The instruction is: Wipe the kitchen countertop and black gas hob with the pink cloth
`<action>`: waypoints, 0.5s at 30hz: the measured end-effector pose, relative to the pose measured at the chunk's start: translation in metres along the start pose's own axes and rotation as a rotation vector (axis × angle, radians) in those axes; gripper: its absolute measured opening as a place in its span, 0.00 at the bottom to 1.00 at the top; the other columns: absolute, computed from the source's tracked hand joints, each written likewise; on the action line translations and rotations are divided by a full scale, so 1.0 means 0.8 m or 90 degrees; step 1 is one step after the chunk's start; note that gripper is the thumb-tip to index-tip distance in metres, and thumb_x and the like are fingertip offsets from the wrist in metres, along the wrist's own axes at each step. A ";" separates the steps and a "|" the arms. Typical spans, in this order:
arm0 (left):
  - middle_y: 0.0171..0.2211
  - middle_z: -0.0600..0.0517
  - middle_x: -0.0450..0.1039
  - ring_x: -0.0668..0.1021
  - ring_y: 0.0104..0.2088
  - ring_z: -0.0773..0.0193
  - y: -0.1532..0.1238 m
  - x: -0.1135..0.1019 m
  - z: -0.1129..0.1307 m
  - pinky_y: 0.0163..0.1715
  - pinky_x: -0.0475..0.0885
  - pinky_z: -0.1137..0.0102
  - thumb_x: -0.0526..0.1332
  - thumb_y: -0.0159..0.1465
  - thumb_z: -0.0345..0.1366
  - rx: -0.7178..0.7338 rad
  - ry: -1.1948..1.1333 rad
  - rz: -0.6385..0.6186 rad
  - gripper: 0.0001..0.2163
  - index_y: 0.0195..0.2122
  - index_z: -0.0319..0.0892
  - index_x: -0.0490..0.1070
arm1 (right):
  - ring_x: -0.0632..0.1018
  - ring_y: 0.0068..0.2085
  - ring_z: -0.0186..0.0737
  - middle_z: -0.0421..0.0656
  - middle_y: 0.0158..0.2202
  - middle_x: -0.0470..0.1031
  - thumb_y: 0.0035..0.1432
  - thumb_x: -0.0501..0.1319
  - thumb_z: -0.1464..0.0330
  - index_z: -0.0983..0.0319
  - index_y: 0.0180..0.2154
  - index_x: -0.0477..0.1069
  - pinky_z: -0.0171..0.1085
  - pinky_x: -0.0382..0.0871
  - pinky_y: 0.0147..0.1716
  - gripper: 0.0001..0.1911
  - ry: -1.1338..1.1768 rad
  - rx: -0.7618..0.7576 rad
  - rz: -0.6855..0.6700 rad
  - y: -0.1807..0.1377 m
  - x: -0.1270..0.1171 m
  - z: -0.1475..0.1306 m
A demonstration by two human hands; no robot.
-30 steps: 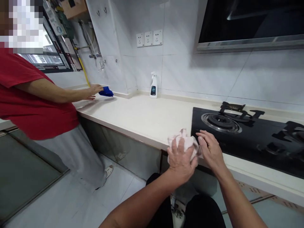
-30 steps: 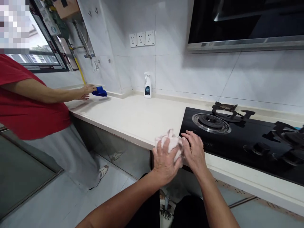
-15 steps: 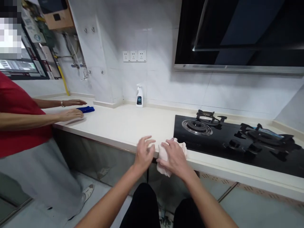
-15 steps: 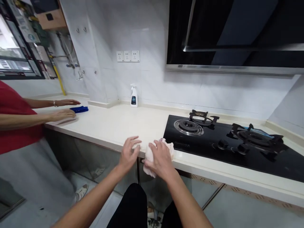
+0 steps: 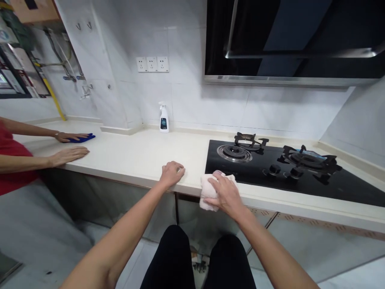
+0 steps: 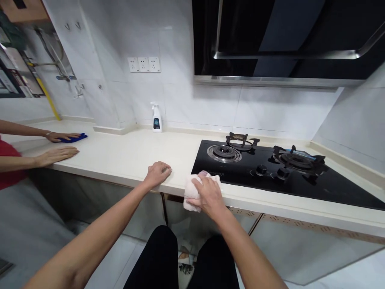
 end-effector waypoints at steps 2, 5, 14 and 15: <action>0.54 0.48 0.79 0.74 0.59 0.49 0.000 -0.001 0.002 0.61 0.65 0.55 0.56 0.69 0.41 0.005 -0.002 0.002 0.15 0.47 0.48 0.82 | 0.70 0.63 0.59 0.55 0.65 0.69 0.54 0.74 0.50 0.59 0.59 0.72 0.52 0.68 0.57 0.36 -0.013 0.017 0.019 -0.030 -0.015 0.041; 0.54 0.47 0.79 0.74 0.59 0.48 -0.001 -0.001 0.006 0.62 0.63 0.54 0.56 0.69 0.42 0.013 -0.010 0.013 0.15 0.46 0.47 0.82 | 0.69 0.66 0.58 0.57 0.67 0.68 0.57 0.71 0.49 0.62 0.59 0.72 0.52 0.66 0.60 0.35 -0.045 0.034 0.029 -0.085 -0.040 0.115; 0.51 0.47 0.81 0.74 0.57 0.47 -0.005 -0.002 0.017 0.60 0.61 0.52 0.56 0.68 0.44 0.044 -0.056 0.014 0.15 0.42 0.47 0.82 | 0.75 0.59 0.64 0.57 0.61 0.74 0.49 0.62 0.32 0.59 0.57 0.73 0.55 0.69 0.54 0.47 -0.138 0.164 0.034 -0.263 -0.123 0.364; 0.51 0.46 0.81 0.74 0.57 0.46 -0.004 -0.002 0.018 0.60 0.61 0.51 0.56 0.68 0.43 0.049 -0.061 0.019 0.15 0.42 0.47 0.82 | 0.76 0.58 0.65 0.58 0.58 0.75 0.48 0.61 0.30 0.59 0.56 0.73 0.57 0.70 0.54 0.48 -0.144 0.185 0.039 -0.277 -0.130 0.379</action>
Point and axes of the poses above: each hand's wrist, its own y-axis towards the middle knuckle, its own x-axis out of the palm, z = x × y, the point moved 10 cm from there along y, towards the middle knuckle
